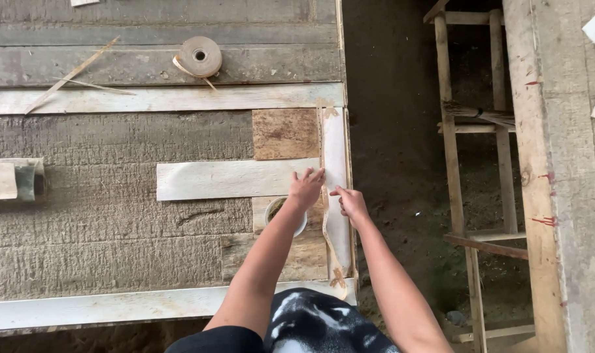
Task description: Applying adhesive edge banding to the side of a wooden board by hand and rubbing it down with a small container.
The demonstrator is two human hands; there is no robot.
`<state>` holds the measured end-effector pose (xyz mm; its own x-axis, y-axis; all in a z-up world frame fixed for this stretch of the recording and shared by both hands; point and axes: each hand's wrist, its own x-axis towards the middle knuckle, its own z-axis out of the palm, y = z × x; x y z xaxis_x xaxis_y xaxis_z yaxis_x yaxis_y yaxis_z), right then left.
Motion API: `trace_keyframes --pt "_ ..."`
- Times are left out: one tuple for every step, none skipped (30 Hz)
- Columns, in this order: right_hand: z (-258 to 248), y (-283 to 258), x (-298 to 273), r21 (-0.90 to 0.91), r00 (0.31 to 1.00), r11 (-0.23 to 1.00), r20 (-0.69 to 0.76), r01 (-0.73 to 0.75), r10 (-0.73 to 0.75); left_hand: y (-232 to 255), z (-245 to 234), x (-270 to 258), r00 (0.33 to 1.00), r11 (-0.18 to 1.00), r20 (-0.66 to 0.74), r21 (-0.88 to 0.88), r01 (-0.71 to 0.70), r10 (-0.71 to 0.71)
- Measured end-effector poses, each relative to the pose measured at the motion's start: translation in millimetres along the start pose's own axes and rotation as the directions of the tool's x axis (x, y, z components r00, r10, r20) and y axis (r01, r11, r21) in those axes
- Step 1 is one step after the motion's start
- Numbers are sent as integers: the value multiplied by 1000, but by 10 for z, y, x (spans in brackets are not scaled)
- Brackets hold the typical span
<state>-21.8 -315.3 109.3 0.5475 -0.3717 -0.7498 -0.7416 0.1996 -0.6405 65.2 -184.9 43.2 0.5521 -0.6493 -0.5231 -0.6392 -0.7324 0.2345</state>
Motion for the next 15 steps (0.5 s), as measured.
trace_keyframes --pt "-20 -8 -36 -1 1000 1000 0 -1 1 -3 -116 -120 1000 1000 1 -1 0 0" --pt "-23 -31 -63 -16 1000 1000 -3 17 -17 -27 -244 -237 1000 994 -9 -108 -27 26" --pt "-26 -53 -93 -31 999 999 -5 34 -34 -50 -373 -356 998 975 -22 -214 -55 52" --pt "-18 -65 -114 -30 999 999 -5 35 -35 -96 -368 -414 998 976 -23 -212 -55 52" --pt "-8 -73 -139 -65 998 996 -11 63 -63 -142 -359 -475 997 969 -75 -242 -46 28" --pt "-2 -71 -174 -103 996 991 -14 89 -91 -177 -335 -551 992 960 -127 -277 -37 1" --pt "-8 45 -105 -106 996 990 -12 89 -91 -181 -290 -655 992 960 -127 -279 -35 -1" --pt "16 126 -11 -263 992 958 -16 116 -125 -223 -276 -745 979 934 -189 -357 -1 -71" --pt "44 207 83 -414 987 900 -15 139 -160 -266 -259 -837 959 900 -243 -435 25 -144" --pt "130 184 31 -416 988 899 -10 138 -156 -324 -173 -891 959 899 -240 -438 31 -150" --pt "220 163 -21 -493 975 844 44 212 -219 -385 -84 -948 942 866 -255 -495 69 -220" --pt "321 112 -53 -560 954 776 105 290 -281 -466 -17 -983 918 829 -270 -550 101 -291" --pt "391 91 -214 -560 953 774 110 294 -282 -522 117 -1043 916 828 -271 -551 105 -296" --pt "472 62 -375 -588 915 703 202 399 -350 -591 241 -1107 892 814 -311 -572 102 -330" --pt "553 33 -537 -603 864 622 296 500 -408 -662 364 -1171 864 799 -349 -593 97 -363"
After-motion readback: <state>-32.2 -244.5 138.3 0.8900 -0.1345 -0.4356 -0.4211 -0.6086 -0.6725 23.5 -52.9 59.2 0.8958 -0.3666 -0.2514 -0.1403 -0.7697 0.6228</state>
